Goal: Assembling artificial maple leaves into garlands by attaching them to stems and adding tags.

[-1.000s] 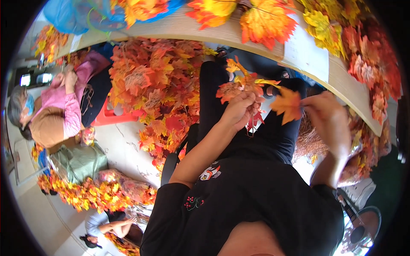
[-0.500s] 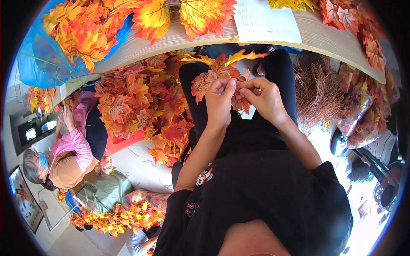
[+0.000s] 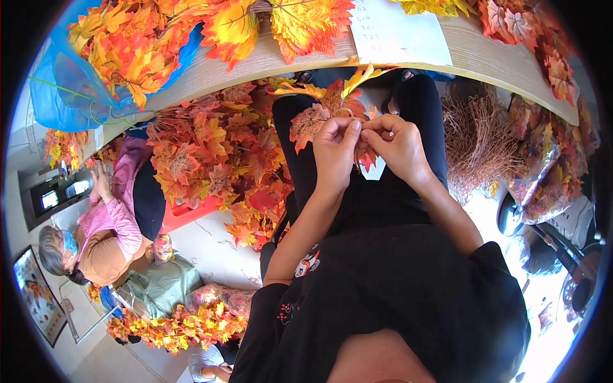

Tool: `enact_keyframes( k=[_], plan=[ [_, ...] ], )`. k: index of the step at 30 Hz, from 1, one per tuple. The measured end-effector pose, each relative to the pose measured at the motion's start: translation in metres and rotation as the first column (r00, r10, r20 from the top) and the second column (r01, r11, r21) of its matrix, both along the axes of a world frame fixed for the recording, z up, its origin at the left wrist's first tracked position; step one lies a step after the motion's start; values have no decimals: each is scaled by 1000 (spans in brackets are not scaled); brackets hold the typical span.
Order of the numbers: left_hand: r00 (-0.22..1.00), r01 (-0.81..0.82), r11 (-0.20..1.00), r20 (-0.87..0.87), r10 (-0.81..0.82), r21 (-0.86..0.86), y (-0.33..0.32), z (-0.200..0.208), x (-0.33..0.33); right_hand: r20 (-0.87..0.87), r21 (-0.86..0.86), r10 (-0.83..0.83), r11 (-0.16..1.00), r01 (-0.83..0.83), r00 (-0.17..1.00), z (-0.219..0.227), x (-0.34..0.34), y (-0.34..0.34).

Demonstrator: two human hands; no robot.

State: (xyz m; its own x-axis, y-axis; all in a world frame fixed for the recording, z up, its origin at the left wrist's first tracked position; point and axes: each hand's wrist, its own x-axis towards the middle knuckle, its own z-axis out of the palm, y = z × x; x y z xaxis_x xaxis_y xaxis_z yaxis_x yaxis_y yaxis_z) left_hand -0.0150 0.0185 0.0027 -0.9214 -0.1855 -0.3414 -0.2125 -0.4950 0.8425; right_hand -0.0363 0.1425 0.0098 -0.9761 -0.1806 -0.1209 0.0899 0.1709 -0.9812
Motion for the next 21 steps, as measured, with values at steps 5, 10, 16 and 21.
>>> enact_keyframes(
  k=[5, 10, 16, 21],
  plan=[
    [998, 4, 999, -58, -6, -41, 2, -6, 3, 80, -29, 21, 999, -18, 997, 6, 1, 2],
    [991, 126, 992, 47, -127, 33, -6, -15, 9, 170, -63, -46, 996, 58, 984, 3, 9, -3],
    [957, 272, 953, 63, -282, 136, -4, -18, 12, -231, 435, 83, 900, 26, 970, 10, -26, 18],
    [830, 531, 823, 75, -553, 200, -8, 0, 11, -366, 502, 125, 861, 83, 922, 22, -42, 25]
  ],
)
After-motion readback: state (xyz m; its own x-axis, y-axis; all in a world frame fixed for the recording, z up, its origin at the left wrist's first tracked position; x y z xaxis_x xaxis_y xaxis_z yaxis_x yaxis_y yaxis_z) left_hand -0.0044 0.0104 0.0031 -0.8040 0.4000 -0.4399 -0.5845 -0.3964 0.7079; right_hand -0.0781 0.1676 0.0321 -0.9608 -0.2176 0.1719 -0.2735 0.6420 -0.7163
